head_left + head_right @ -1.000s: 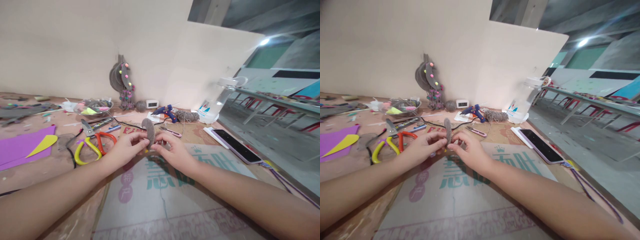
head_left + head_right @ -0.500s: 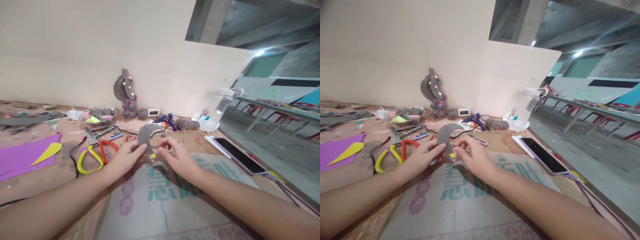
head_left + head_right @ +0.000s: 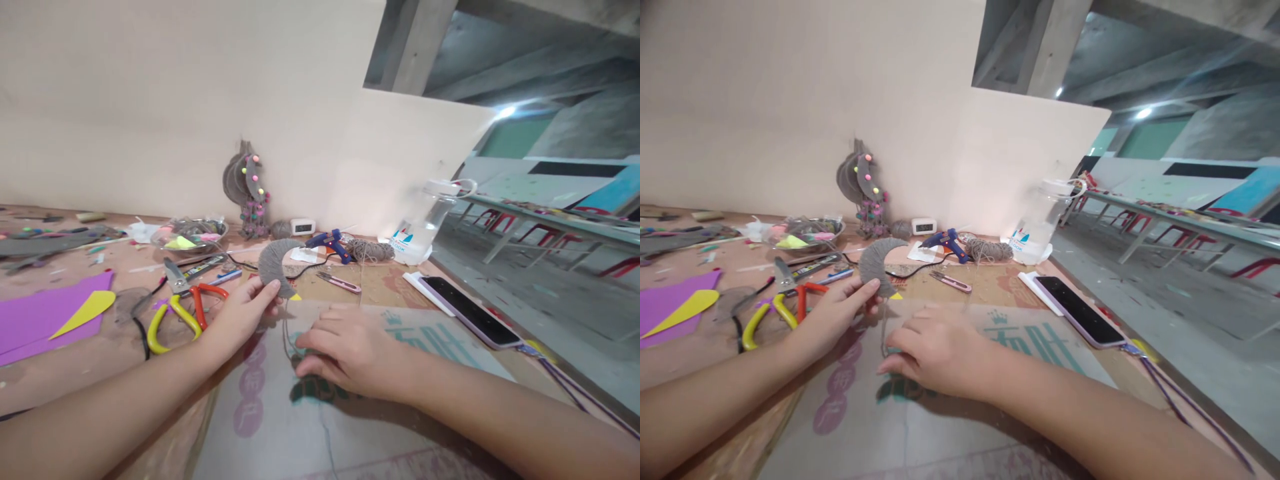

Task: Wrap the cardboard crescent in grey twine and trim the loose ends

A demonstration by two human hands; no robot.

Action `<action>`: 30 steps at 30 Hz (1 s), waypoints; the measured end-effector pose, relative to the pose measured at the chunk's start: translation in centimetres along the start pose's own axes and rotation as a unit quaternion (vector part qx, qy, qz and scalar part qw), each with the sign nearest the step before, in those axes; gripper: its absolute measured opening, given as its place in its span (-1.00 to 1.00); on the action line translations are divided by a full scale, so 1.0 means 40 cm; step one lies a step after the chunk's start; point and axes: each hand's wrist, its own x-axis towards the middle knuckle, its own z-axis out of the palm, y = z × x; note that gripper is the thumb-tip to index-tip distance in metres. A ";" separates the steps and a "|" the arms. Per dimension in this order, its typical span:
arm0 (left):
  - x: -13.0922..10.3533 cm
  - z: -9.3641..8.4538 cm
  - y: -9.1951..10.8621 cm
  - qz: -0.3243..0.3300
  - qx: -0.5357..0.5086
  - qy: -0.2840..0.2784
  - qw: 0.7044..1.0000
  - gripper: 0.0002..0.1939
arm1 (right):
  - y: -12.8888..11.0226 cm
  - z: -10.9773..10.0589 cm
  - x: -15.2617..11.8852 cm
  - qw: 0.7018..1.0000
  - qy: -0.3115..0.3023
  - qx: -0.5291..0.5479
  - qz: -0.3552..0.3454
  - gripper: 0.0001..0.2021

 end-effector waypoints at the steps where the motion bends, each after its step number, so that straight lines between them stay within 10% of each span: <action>1: 0.000 -0.001 -0.001 -0.002 -0.007 -0.001 1.000 -0.63 | 0.002 -0.017 0.003 1.000 0.012 -0.020 -0.005 -0.68; 10: 0.002 -0.004 0.009 -0.002 0.066 0.007 0.998 -0.64 | 0.252 -0.083 -0.006 0.934 0.155 0.032 0.321 -0.82; 21: 0.007 0.002 -0.002 -0.032 -0.023 -0.020 0.999 -0.70 | 0.445 0.016 0.059 0.918 0.095 0.080 0.378 -0.66; 30: 0.013 0.006 0.000 -0.039 -0.059 -0.016 0.997 -0.70 | 0.463 0.061 0.090 0.884 0.147 0.081 0.437 -0.69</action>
